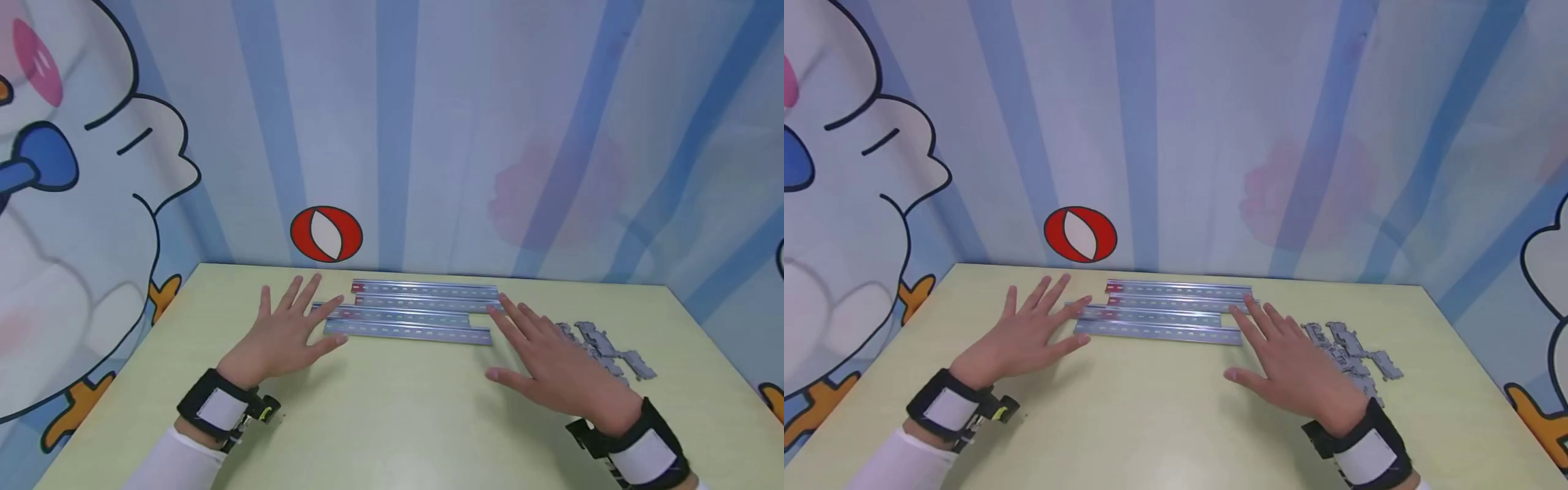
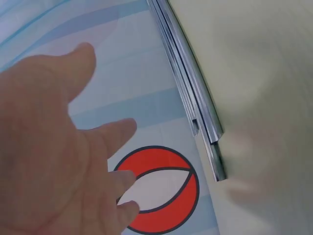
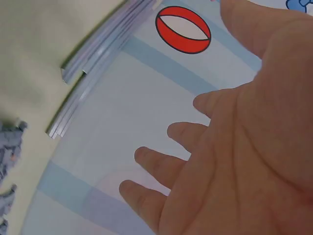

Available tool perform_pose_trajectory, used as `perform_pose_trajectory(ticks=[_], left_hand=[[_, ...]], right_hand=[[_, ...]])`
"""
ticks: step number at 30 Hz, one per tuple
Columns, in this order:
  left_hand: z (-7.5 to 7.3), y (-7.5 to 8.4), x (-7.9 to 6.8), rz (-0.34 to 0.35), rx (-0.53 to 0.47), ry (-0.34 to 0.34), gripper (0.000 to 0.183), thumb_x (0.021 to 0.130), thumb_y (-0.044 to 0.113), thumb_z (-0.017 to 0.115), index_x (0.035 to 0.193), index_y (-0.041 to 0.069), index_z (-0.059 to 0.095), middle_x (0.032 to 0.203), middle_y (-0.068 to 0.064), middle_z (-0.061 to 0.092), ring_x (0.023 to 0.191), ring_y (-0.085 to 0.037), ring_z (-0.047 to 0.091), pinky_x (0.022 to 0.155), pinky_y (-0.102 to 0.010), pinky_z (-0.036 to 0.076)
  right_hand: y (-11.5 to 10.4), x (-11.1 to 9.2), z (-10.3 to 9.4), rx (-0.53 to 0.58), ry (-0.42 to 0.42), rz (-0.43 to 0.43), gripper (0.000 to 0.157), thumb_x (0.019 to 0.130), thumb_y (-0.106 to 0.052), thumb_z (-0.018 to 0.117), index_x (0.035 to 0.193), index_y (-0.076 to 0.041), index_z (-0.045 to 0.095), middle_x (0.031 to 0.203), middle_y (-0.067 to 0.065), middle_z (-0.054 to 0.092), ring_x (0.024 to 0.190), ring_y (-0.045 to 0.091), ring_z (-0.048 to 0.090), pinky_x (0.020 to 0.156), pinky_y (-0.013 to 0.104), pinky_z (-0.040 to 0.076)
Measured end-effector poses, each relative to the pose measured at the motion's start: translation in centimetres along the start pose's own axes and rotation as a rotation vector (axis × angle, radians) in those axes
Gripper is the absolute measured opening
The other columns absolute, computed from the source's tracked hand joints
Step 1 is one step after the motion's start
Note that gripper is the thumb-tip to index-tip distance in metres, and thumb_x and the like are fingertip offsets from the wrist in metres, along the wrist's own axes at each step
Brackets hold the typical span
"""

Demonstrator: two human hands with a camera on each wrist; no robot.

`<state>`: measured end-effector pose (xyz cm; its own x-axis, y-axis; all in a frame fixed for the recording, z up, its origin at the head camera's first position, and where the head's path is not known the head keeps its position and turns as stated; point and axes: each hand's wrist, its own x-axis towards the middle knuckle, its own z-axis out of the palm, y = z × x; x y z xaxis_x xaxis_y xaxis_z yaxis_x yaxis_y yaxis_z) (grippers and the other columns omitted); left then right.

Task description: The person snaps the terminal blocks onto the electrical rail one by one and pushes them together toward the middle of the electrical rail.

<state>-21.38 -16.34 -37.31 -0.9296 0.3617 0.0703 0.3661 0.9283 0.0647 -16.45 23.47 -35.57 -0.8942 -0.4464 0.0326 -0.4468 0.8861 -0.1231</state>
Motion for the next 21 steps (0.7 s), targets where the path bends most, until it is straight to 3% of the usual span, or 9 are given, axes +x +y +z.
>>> perform_pose_trajectory(ticks=[4, 8, 11, 13, 17, 21], left_hand=[[0.2, 0.1, 0.1, 0.01, -0.026, -0.068, 0.08, 0.09, 0.058, 0.057, 0.154, 0.017, 0.033, 0.163, -0.017, 0.022, 0.148, -0.043, 0.018, 0.112, -0.072, 0.016], [1.1, 0.1, 0.6, -0.018, -0.068, -0.129, 0.083, 0.091, 0.046, 0.063, 0.153, 0.002, 0.029, 0.158, -0.022, 0.034, 0.142, -0.04, 0.035, 0.11, -0.059, 0.036], [2.2, 0.0, 1.2, -0.082, -0.144, -0.069, 0.074, 0.093, 0.037, 0.066, 0.149, -0.002, 0.037, 0.146, -0.024, 0.048, 0.129, -0.035, 0.052, 0.105, -0.051, 0.046], [3.0, -0.1, 1.6, -0.136, -0.198, -0.016, 0.067, 0.093, 0.033, 0.067, 0.145, -0.002, 0.045, 0.135, -0.024, 0.057, 0.116, -0.032, 0.059, 0.1, -0.049, 0.051], [3.8, -0.5, 2.0, -0.194, -0.26, 0.031, 0.055, 0.092, 0.028, 0.068, 0.136, -0.003, 0.056, 0.124, -0.024, 0.06, 0.103, -0.03, 0.061, 0.094, -0.047, 0.054], [4.0, -1.0, 2.3, -0.213, -0.339, 0.067, 0.047, 0.093, 0.024, 0.067, 0.131, -0.001, 0.061, 0.114, -0.021, 0.062, 0.096, -0.028, 0.057, 0.082, -0.04, 0.054]], right_hand=[[0.2, 0.4, 1.1, 0.039, -0.034, -0.012, 0.093, 0.091, -0.065, 0.049, 0.159, -0.012, 0.012, 0.166, 0.014, 0.012, 0.148, 0.04, 0.021, 0.115, 0.059, 0.028], [0.4, 1.6, 2.7, 0.146, -0.011, 0.028, 0.078, 0.097, -0.044, 0.057, 0.154, -0.001, 0.025, 0.159, 0.022, 0.03, 0.134, 0.041, 0.046, 0.106, 0.055, 0.042], [0.6, 2.9, 3.7, 0.289, 0.088, 0.119, 0.058, 0.098, -0.024, 0.059, 0.144, 0.007, 0.042, 0.142, 0.028, 0.051, 0.111, 0.039, 0.065, 0.089, 0.049, 0.055], [0.8, 3.6, 4.1, 0.379, 0.134, 0.187, 0.048, 0.097, -0.016, 0.059, 0.136, 0.011, 0.05, 0.132, 0.031, 0.058, 0.101, 0.037, 0.069, 0.079, 0.045, 0.059], [1.5, 4.5, 4.8, 0.439, 0.106, 0.273, 0.045, 0.097, -0.016, 0.059, 0.133, 0.011, 0.053, 0.128, 0.031, 0.062, 0.102, 0.038, 0.069, 0.078, 0.043, 0.059], [2.4, 5.1, 5.4, 0.459, 0.092, 0.293, 0.044, 0.096, -0.017, 0.061, 0.131, 0.01, 0.056, 0.121, 0.028, 0.067, 0.104, 0.038, 0.068, 0.078, 0.042, 0.059]])
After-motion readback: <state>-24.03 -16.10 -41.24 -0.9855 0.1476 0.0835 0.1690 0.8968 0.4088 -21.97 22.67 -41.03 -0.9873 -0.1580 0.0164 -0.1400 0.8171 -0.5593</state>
